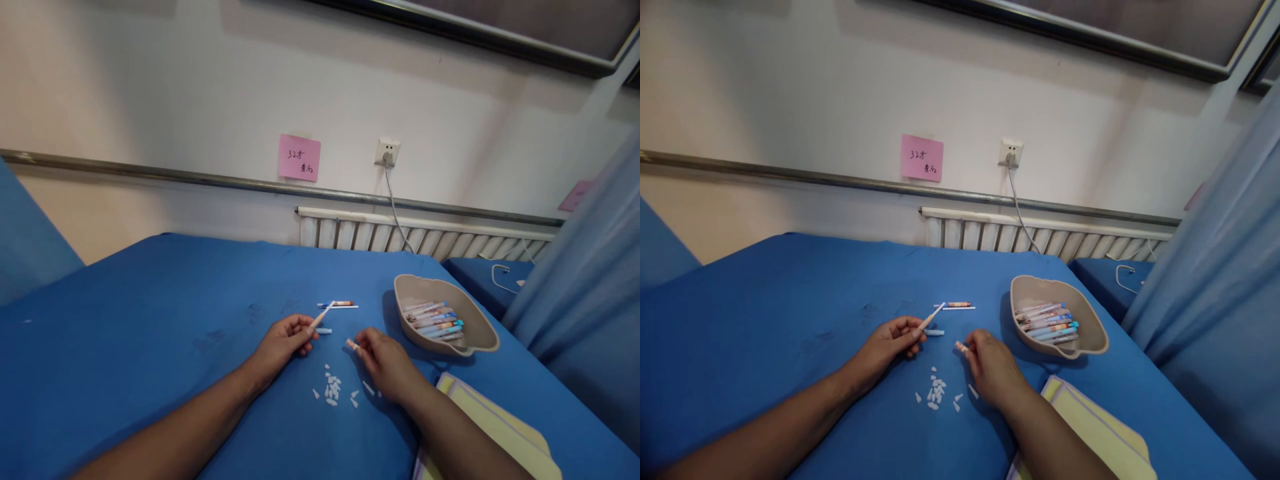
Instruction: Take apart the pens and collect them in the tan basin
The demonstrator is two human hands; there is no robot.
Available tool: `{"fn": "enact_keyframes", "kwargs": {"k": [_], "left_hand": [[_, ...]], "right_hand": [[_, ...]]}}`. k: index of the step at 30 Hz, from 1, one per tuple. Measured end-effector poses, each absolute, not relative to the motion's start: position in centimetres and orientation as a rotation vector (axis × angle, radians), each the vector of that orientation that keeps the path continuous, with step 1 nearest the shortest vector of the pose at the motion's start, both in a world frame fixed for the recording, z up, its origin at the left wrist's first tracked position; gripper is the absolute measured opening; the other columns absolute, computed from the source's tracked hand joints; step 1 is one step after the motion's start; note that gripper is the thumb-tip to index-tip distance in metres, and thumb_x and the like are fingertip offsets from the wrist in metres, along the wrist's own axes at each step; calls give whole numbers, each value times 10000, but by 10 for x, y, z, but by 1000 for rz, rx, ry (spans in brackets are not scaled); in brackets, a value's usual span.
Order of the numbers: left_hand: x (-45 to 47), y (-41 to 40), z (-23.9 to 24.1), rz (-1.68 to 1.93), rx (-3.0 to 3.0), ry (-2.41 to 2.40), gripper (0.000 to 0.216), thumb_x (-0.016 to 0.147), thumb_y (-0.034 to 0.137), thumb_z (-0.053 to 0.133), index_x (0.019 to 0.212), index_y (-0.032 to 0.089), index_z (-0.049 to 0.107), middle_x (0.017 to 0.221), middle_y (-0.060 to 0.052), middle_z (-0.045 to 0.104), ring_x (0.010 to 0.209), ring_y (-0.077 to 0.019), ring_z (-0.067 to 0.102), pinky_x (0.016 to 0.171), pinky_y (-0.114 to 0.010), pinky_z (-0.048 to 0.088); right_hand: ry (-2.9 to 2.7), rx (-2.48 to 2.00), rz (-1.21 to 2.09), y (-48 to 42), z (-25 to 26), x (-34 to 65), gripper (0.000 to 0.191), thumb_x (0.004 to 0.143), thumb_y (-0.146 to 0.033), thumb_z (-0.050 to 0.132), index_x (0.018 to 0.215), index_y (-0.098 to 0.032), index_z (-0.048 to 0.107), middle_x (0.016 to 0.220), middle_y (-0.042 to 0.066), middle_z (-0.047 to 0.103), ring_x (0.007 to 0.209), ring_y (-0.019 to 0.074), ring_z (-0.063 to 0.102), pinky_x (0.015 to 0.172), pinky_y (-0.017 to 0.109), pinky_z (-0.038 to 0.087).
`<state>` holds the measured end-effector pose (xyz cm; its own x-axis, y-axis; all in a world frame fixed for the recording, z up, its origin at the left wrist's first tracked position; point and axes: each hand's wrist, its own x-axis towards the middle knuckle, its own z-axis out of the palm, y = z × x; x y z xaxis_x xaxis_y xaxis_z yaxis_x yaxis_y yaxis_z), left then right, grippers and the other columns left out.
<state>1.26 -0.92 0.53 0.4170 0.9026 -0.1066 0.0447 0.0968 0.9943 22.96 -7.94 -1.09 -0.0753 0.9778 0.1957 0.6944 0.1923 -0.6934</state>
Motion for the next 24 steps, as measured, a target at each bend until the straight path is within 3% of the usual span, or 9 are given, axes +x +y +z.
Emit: {"fn": "enact_keyframes", "kwargs": {"k": [4,8,11,19,24], "left_hand": [[12,-10,4,765,1374,944,359,693,420,676,902,138,602,754,-20,627,552,-92,511,530,-208,410],[13,-12,2,706,1488,913,307,722,382,655,913,142,633,762,-17,622,591,-102,515,572,-213,409],[13,-15,3,673,1560,876,289,736,367,635,935,159,657,776,-18,629,636,-121,525,612,-222,419],[13,-21,10,639,1684,870,209,744,323,605,884,194,691,756,2,648,665,-143,539,617,-215,401],[15,-26,13,618,1738,894,197,742,325,603,856,199,702,717,5,642,657,-150,540,590,-211,393]], "right_hand": [[-1470,-1449,825,-72,-14,230,290,852,-461,449,870,-192,557,609,-19,534,526,132,490,503,232,374],[-1325,-1369,839,-70,-12,235,387,830,-533,445,732,-178,564,513,-43,431,483,111,408,477,219,329],[-1294,-1364,834,-70,-9,238,425,825,-565,431,733,-176,573,503,-46,412,477,109,392,470,217,318],[-1435,-1378,792,-71,-15,236,379,834,-525,443,778,-185,598,524,-37,449,501,124,447,484,224,345],[-1468,-1406,882,-75,-18,230,307,848,-482,443,795,-205,565,540,-53,442,395,99,409,398,219,310]]}}
